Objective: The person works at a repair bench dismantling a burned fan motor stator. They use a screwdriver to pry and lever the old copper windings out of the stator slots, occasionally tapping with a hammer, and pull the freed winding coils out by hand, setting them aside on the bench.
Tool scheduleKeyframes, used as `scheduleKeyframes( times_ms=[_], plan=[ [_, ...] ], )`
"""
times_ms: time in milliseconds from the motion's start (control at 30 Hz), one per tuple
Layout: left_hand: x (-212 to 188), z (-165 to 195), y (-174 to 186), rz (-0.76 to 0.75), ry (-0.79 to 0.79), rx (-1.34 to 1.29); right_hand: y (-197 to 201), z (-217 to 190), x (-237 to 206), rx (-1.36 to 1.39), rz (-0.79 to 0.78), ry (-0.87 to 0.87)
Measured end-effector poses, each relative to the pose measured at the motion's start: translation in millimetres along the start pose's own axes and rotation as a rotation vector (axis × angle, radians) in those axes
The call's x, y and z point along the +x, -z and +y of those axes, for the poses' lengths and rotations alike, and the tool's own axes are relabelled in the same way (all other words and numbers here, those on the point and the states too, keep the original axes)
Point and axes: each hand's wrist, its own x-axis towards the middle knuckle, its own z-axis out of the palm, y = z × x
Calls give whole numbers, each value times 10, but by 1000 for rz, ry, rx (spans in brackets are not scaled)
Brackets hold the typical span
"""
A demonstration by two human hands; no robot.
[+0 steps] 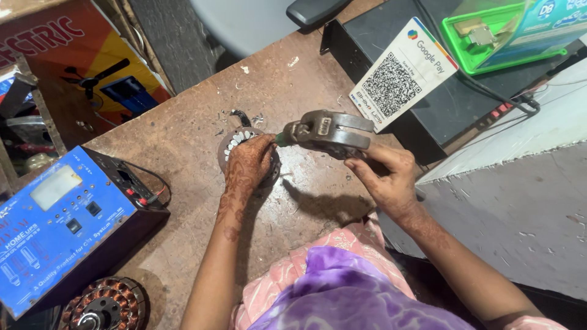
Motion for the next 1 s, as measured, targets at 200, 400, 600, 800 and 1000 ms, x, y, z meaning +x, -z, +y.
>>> scheduleKeyframes(
  times_ms=[200, 400, 600, 800, 1000],
  plan=[
    [14, 21, 34, -49, -11, 7, -37, -33, 57, -62, 20, -15],
    [23, 59, 99, -121, 42, -47, -97, 57, 20, -21, 10, -111],
    [23, 44, 72, 13, -144, -40, -107, 197, 3, 34, 39, -87],
    [-40, -33, 37, -37, -9, -96, -169, 283, 61, 14, 22, 61],
    [-55, -28, -23, -80, 46, -37, -107, 280, 59, 13, -161, -10]
  ],
)
